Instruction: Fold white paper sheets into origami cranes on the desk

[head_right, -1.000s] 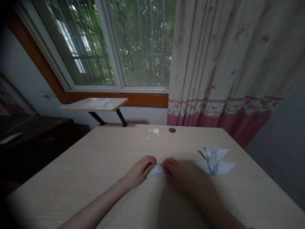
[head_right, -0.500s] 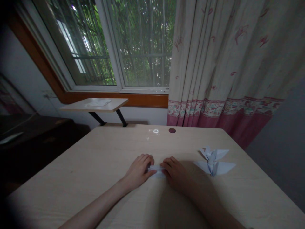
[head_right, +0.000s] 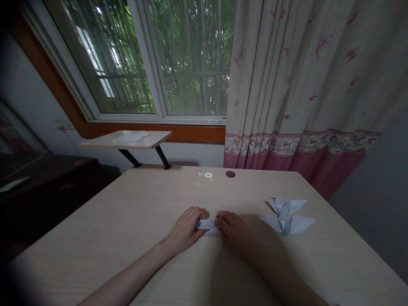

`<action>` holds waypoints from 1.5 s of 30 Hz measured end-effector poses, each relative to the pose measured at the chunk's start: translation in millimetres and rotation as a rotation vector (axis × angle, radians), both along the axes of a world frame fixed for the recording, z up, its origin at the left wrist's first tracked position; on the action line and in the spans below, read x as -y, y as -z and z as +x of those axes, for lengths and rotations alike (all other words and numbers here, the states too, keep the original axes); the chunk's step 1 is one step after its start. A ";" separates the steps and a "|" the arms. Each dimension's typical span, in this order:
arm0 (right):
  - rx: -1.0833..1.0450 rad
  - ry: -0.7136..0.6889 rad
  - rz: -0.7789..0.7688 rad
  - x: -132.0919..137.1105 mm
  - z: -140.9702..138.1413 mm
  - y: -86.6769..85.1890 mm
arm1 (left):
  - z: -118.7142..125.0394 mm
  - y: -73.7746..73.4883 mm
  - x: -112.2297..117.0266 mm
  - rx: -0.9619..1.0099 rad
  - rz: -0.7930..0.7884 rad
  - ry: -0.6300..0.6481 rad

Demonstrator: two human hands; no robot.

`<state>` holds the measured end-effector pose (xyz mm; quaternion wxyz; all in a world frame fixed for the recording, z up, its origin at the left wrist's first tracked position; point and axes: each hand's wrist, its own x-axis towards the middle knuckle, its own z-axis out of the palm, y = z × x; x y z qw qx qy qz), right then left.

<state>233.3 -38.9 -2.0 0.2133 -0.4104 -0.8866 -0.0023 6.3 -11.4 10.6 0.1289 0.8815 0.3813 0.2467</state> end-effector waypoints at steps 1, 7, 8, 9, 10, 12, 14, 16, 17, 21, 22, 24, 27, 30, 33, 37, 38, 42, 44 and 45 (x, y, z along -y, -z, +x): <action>0.011 -0.015 0.014 -0.8 0.6 1.7 | 0.0 0.0 0.0 0.009 -0.007 0.007; 0.032 -0.032 0.014 -2.1 3.9 8.3 | 0.1 -2.3 1.0 0.040 -0.066 0.019; 0.029 -0.032 0.005 -1.8 4.0 8.6 | 0.0 -2.4 1.1 0.037 -0.067 0.024; 0.025 -0.034 -0.005 -1.5 3.8 8.7 | -0.1 -2.3 1.0 0.031 -0.064 0.037; 0.019 -0.037 -0.012 -1.3 3.5 8.6 | -0.2 -2.0 0.9 0.024 -0.058 0.057; 0.000 -0.039 -0.011 -1.2 2.1 7.9 | -0.6 -1.0 0.4 0.016 -0.049 0.096; -0.010 -0.030 -0.010 -1.4 0.4 6.5 | -0.9 0.2 -0.1 0.027 -0.052 0.099; -0.006 -0.016 0.005 -1.5 -1.2 4.2 | -1.2 0.9 -0.4 0.055 -0.062 0.065; -0.003 0.000 0.014 -1.2 -1.6 3.1 | -1.2 1.2 -0.5 0.069 -0.065 0.050; 0.047 0.082 0.030 0.9 -0.8 2.6 | 0.0 2.8 -0.9 0.050 -0.005 0.096; 0.078 0.086 0.040 1.2 -0.1 4.0 | 0.4 3.7 -1.2 0.034 0.025 0.111; 0.135 0.067 0.046 1.1 1.1 8.1 | 0.9 6.0 -2.0 0.012 0.085 0.124; 0.137 0.054 -0.014 -0.5 1.6 12.2 | 0.1 9.2 -3.4 0.031 0.157 0.134; 0.091 0.042 -0.023 -1.0 1.3 11.3 | -2.1 10.7 -4.9 0.070 0.222 0.151; 0.015 0.021 0.058 -0.1 2.1 11.6 | -3.7 10.6 -5.7 0.112 0.275 0.144; -0.041 0.014 0.217 0.5 5.8 19.1 | -4.1 9.6 -4.6 0.135 0.292 0.131; -0.036 0.011 0.245 0.5 6.9 21.1 | -4.2 9.2 -4.1 0.129 0.288 0.126; 0.074 -0.044 0.285 1.3 9.9 23.9 | -5.2 6.6 -1.9 0.080 0.310 0.104; 0.129 -0.065 0.310 2.1 10.1 22.5 | -5.6 4.2 -0.9 0.023 0.342 0.096; 0.151 -0.071 0.320 2.4 9.9 21.5 | -5.5 2.8 -0.4 -0.011 0.356 0.090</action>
